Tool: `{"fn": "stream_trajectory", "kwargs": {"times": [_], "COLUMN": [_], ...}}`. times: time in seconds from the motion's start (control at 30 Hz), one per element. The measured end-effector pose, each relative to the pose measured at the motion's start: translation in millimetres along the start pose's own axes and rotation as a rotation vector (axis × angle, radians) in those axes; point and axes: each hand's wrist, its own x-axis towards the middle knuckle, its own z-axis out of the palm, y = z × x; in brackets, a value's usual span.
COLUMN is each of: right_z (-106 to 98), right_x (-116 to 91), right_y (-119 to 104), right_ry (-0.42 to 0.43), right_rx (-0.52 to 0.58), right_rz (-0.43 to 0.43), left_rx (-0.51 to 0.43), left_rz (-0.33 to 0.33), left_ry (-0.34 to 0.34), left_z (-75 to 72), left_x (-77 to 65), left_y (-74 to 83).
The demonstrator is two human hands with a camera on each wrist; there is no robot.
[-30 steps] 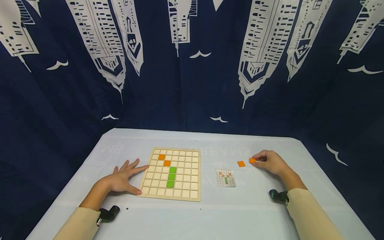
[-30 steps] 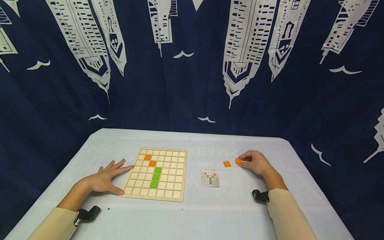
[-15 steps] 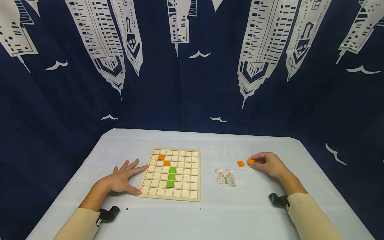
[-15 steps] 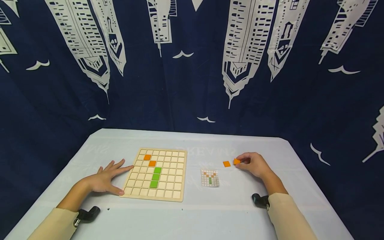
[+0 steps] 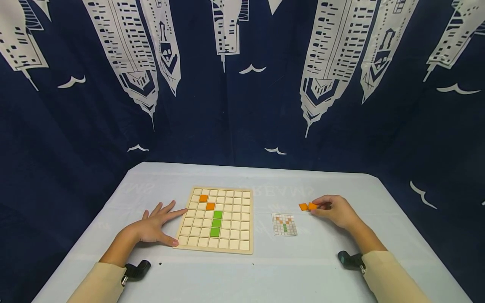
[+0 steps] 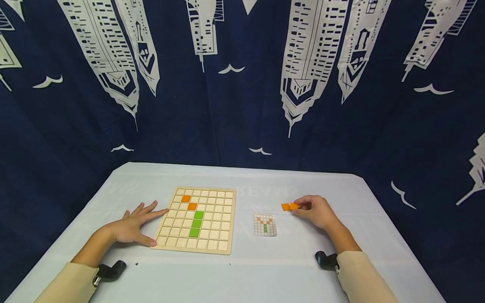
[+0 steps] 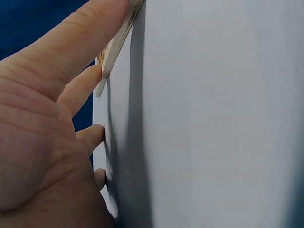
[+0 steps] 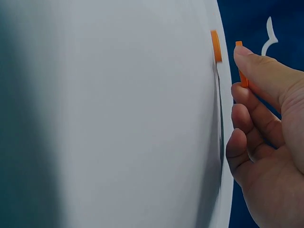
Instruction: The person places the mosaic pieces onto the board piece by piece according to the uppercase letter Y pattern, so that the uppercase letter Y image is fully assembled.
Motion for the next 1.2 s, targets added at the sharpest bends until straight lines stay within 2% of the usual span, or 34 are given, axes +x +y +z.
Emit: {"fn": "stream_trajectory", "kwargs": {"times": [0.43,1.03,1.2], "right_z": [16,45,54], "right_x": [-11,-21,-19], "right_y": [-20,-59,-69], "right_ry": [0.061,0.04,0.024], "right_rx": [0.057,0.126,0.176], "right_rz": [-0.145,-0.199,-0.222], "left_rx": [-0.01,-0.001,-0.003], "left_rz": [-0.007,-0.007,-0.006], "left_ry": [-0.005,-0.003,-0.004], "left_z": [0.6,0.8,0.8], "left_x": [0.1,-0.2,-0.1], "left_y": [0.6,0.3,0.2]}}
